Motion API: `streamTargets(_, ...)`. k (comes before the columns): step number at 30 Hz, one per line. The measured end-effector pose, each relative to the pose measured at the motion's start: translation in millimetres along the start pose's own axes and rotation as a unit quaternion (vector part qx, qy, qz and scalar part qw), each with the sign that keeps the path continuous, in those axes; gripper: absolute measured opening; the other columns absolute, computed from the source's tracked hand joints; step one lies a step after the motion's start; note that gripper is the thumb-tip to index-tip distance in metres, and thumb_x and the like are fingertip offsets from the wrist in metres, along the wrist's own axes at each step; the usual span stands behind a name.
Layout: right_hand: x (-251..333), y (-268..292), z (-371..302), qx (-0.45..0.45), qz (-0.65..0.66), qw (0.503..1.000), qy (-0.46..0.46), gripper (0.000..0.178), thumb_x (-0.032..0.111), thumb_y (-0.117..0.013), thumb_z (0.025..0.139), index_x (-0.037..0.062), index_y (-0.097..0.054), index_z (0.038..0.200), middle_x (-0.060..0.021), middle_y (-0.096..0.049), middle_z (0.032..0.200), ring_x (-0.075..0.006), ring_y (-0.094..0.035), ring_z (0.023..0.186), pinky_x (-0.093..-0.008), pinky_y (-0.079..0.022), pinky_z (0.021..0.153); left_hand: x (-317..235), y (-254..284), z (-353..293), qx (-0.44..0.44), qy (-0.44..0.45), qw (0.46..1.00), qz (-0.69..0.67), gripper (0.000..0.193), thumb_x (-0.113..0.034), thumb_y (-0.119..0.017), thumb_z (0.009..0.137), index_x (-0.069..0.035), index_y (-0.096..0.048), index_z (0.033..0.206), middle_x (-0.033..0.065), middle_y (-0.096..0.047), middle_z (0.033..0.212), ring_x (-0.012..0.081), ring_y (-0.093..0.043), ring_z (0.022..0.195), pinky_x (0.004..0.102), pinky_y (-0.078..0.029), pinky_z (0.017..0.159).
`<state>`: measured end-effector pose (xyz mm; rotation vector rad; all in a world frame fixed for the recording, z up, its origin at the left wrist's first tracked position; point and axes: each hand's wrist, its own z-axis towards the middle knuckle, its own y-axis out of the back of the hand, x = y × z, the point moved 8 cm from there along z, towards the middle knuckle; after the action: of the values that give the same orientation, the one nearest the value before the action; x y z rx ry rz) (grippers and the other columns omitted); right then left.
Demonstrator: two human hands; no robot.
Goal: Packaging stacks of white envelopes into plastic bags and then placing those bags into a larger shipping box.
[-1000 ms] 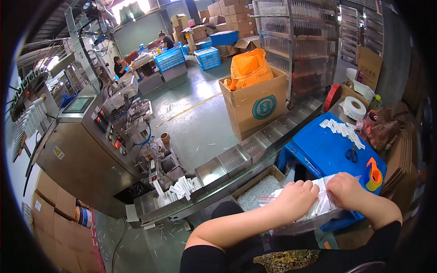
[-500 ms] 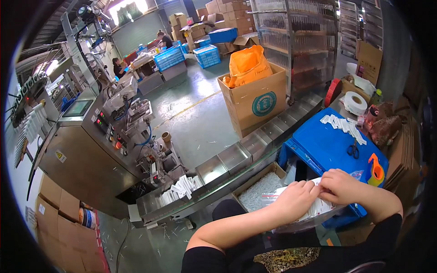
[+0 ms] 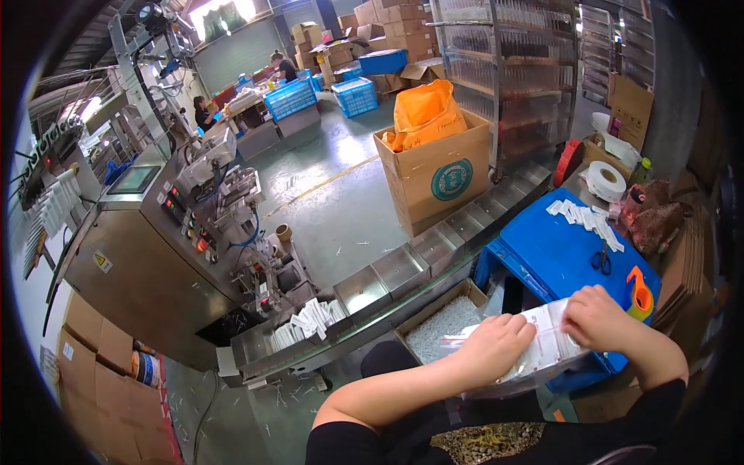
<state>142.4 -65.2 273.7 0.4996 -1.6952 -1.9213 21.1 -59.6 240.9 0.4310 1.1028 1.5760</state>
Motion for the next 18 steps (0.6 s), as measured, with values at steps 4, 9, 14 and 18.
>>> streamTargets(4,-10.8,5.0,-22.8,-0.054,0.022,0.998,-0.018,0.020,0.005,-0.067,0.067,0.0084,-0.051,0.079,-0.0073,-0.054,0.081,-0.0266,-0.051,0.079,-0.0376,-0.038,0.072,3.3,3.4,-2.7,0.002,0.017,1.000,0.002,0.014,-0.015,-0.052,0.077,-0.005,-0.049,0.086,0.0089,-0.051,0.081,0.0250,-0.055,0.078,0.0358,-0.044,0.068)
streamTargets(9,3.5,14.2,-22.7,-0.137,0.012,0.988,0.063,0.028,0.001,-0.066,0.063,0.0091,-0.049,0.083,-0.0068,-0.056,0.081,-0.0273,-0.053,0.075,-0.0377,-0.040,0.069,-10.9,7.1,27.5,0.018,0.015,1.000,0.020,0.013,-0.016,-0.050,0.080,-0.004,-0.049,0.084,0.0086,-0.052,0.078,0.0241,-0.056,0.074,0.0347,-0.045,0.065)
streamTargets(14,-15.9,-8.2,-19.3,-0.067,-0.003,0.998,-0.005,0.018,0.009,-0.065,0.065,0.0079,-0.053,0.078,-0.0066,-0.057,0.080,-0.0264,-0.053,0.073,-0.0369,-0.040,0.067,-8.0,-25.3,34.8,0.063,-0.024,0.996,0.058,0.014,-0.015,-0.051,0.077,-0.003,-0.050,0.085,0.0084,-0.053,0.080,0.0227,-0.057,0.074,0.0324,-0.046,0.063)
streamTargets(18,3.5,15.9,-0.1,-0.078,0.022,0.997,0.016,0.015,0.014,-0.066,0.069,0.0085,-0.055,0.078,-0.0069,-0.055,0.080,-0.0263,-0.052,0.076,-0.0370,-0.039,0.068,-5.9,-28.7,33.9,0.051,-0.018,0.997,0.046,0.015,-0.014,-0.050,0.076,-0.003,-0.051,0.087,0.0082,-0.053,0.082,0.0227,-0.057,0.076,0.0329,-0.046,0.065)
